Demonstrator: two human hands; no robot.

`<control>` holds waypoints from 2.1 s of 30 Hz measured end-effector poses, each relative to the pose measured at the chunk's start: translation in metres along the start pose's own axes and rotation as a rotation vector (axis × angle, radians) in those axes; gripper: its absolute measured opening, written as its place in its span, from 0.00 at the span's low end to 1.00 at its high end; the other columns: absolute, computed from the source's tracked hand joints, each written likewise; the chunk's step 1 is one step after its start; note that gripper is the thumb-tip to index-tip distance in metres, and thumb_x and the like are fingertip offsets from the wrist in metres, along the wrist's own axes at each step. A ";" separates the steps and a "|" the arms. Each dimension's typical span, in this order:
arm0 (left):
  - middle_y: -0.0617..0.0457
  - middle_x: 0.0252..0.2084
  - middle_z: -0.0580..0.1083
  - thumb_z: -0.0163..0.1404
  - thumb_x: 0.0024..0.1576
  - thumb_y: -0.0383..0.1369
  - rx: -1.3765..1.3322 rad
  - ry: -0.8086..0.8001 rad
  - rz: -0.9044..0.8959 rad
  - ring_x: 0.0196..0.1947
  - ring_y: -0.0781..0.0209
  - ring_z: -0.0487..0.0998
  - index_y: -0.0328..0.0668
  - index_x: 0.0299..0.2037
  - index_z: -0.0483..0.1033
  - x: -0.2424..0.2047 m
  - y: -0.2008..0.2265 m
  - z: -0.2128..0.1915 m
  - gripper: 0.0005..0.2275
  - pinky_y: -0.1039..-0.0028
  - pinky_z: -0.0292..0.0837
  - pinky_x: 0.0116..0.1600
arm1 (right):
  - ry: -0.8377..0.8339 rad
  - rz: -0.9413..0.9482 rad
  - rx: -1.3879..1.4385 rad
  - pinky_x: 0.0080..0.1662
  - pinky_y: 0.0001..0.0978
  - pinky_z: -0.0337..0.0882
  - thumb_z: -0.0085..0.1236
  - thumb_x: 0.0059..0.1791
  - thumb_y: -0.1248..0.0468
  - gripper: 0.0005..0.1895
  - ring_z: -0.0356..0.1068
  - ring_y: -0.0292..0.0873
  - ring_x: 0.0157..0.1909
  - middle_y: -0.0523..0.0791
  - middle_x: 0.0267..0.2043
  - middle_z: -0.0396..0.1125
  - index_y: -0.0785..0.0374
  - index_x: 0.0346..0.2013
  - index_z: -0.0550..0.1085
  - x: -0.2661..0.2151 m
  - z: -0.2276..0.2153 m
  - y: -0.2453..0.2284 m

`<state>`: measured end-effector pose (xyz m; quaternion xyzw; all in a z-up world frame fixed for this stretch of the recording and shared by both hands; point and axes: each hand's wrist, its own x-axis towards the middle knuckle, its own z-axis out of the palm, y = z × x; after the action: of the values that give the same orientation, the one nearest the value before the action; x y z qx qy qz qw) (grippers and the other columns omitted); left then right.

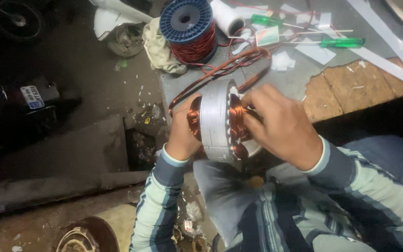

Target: The person winds copper wire around the slots of a motor stator, using hands to guide and secure the wire. They repeatedly insert small white insulating strips into the stator slots to separate the windings.

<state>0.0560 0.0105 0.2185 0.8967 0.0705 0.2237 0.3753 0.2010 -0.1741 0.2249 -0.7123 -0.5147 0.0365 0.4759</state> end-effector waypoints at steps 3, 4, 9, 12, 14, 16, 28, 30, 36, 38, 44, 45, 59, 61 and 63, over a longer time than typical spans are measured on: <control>0.47 0.36 0.73 0.58 0.53 0.24 0.014 -0.020 -0.005 0.35 0.51 0.76 0.33 0.39 0.76 0.002 -0.001 -0.001 0.07 0.67 0.72 0.43 | 0.002 -0.015 0.048 0.36 0.46 0.67 0.62 0.46 0.67 0.10 0.70 0.57 0.35 0.52 0.35 0.66 0.65 0.41 0.74 -0.002 -0.002 0.004; 0.47 0.36 0.73 0.58 0.53 0.24 0.030 -0.022 0.006 0.35 0.51 0.76 0.33 0.39 0.76 0.002 0.000 -0.003 0.07 0.66 0.72 0.43 | 0.011 -0.025 0.049 0.35 0.45 0.68 0.61 0.47 0.67 0.09 0.70 0.57 0.35 0.52 0.35 0.66 0.64 0.41 0.74 -0.004 -0.003 0.005; 0.41 0.48 0.75 0.57 0.51 0.23 0.200 -0.039 0.101 0.47 0.41 0.77 0.32 0.47 0.76 -0.003 0.020 -0.015 0.13 0.63 0.73 0.52 | 0.061 -0.066 0.046 0.35 0.43 0.70 0.60 0.49 0.68 0.06 0.71 0.54 0.33 0.50 0.35 0.68 0.64 0.40 0.76 -0.006 -0.005 0.001; 0.42 0.50 0.77 0.57 0.52 0.24 0.325 0.042 0.029 0.50 0.42 0.78 0.34 0.48 0.77 -0.010 0.034 -0.009 0.14 0.63 0.75 0.55 | 0.059 -0.025 0.014 0.33 0.44 0.69 0.62 0.48 0.67 0.07 0.71 0.55 0.31 0.50 0.35 0.68 0.65 0.39 0.76 -0.004 -0.001 0.002; 0.44 0.49 0.78 0.57 0.53 0.23 0.376 0.084 -0.037 0.51 0.43 0.79 0.35 0.48 0.78 -0.009 0.039 -0.005 0.13 0.64 0.75 0.55 | 0.035 -0.075 -0.005 0.33 0.44 0.70 0.62 0.48 0.66 0.08 0.71 0.56 0.31 0.51 0.36 0.68 0.65 0.41 0.76 -0.004 -0.001 0.003; 0.44 0.49 0.78 0.55 0.54 0.22 0.363 0.095 -0.101 0.50 0.43 0.79 0.34 0.48 0.78 -0.007 0.042 -0.004 0.12 0.64 0.76 0.54 | 0.019 -0.108 -0.034 0.34 0.44 0.71 0.62 0.49 0.66 0.08 0.71 0.56 0.32 0.51 0.36 0.67 0.65 0.42 0.75 -0.005 -0.002 0.004; 0.41 0.51 0.77 0.52 0.56 0.21 0.261 0.146 -0.120 0.51 0.42 0.79 0.31 0.53 0.74 -0.003 0.047 -0.005 0.14 0.62 0.75 0.56 | 0.001 -0.075 0.016 0.34 0.48 0.70 0.61 0.49 0.66 0.06 0.71 0.58 0.33 0.50 0.35 0.65 0.64 0.38 0.74 -0.005 -0.003 0.006; 0.41 0.46 0.77 0.54 0.53 0.22 0.327 0.016 -0.083 0.46 0.42 0.78 0.31 0.48 0.76 -0.005 0.042 -0.013 0.12 0.64 0.74 0.52 | 0.019 -0.106 0.006 0.35 0.48 0.71 0.60 0.49 0.67 0.07 0.71 0.58 0.34 0.50 0.35 0.65 0.63 0.41 0.74 -0.006 -0.004 0.006; 0.43 0.47 0.75 0.51 0.58 0.26 0.000 0.082 -0.059 0.47 0.47 0.76 0.30 0.49 0.72 -0.009 0.002 0.004 0.11 0.66 0.73 0.54 | 0.066 -0.077 0.086 0.34 0.50 0.68 0.59 0.46 0.69 0.09 0.71 0.60 0.37 0.51 0.39 0.66 0.65 0.39 0.70 0.001 0.006 0.009; 0.45 0.47 0.74 0.50 0.61 0.26 -0.076 0.128 -0.128 0.47 0.50 0.76 0.32 0.50 0.72 -0.012 -0.013 0.013 0.09 0.67 0.73 0.54 | 0.022 -0.075 0.065 0.34 0.49 0.68 0.61 0.46 0.68 0.09 0.70 0.60 0.35 0.51 0.37 0.66 0.65 0.39 0.71 0.002 0.006 0.013; 0.43 0.50 0.74 0.52 0.58 0.25 0.154 0.089 -0.029 0.51 0.47 0.76 0.32 0.51 0.73 -0.015 -0.005 0.007 0.11 0.65 0.72 0.57 | -0.018 -0.072 0.105 0.30 0.41 0.69 0.65 0.46 0.65 0.09 0.71 0.51 0.27 0.49 0.33 0.69 0.63 0.38 0.76 0.002 -0.006 0.020; 0.42 0.51 0.74 0.53 0.57 0.24 0.197 0.068 0.028 0.52 0.45 0.76 0.32 0.51 0.73 -0.016 0.002 0.002 0.12 0.64 0.72 0.57 | -0.017 -0.067 0.108 0.30 0.40 0.69 0.66 0.46 0.65 0.09 0.71 0.50 0.27 0.49 0.33 0.69 0.63 0.38 0.77 0.002 -0.005 0.019; 0.41 0.44 0.73 0.57 0.41 0.17 0.422 0.055 0.038 0.46 0.37 0.73 0.30 0.45 0.75 -0.009 0.040 -0.010 0.19 0.60 0.71 0.50 | -0.022 -0.032 0.022 0.32 0.45 0.69 0.62 0.47 0.65 0.07 0.71 0.56 0.31 0.50 0.34 0.68 0.63 0.38 0.75 0.007 -0.001 0.010; 0.42 0.42 0.72 0.58 0.43 0.17 0.426 0.043 0.019 0.44 0.39 0.74 0.32 0.44 0.75 -0.011 0.040 -0.012 0.17 0.60 0.71 0.48 | -0.015 -0.014 0.041 0.32 0.46 0.69 0.61 0.47 0.66 0.07 0.71 0.56 0.31 0.50 0.35 0.68 0.64 0.39 0.75 0.007 0.003 0.011; 0.42 0.41 0.72 0.57 0.41 0.18 0.429 0.065 -0.002 0.43 0.39 0.73 0.31 0.43 0.74 -0.010 0.038 -0.010 0.17 0.60 0.71 0.47 | -0.013 -0.029 0.044 0.32 0.46 0.69 0.61 0.46 0.66 0.08 0.71 0.56 0.32 0.51 0.36 0.68 0.64 0.39 0.74 0.007 0.004 0.011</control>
<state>0.0407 -0.0132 0.2482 0.9484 0.1295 0.2318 0.1735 0.2100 -0.1660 0.2177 -0.6939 -0.5271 0.0456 0.4884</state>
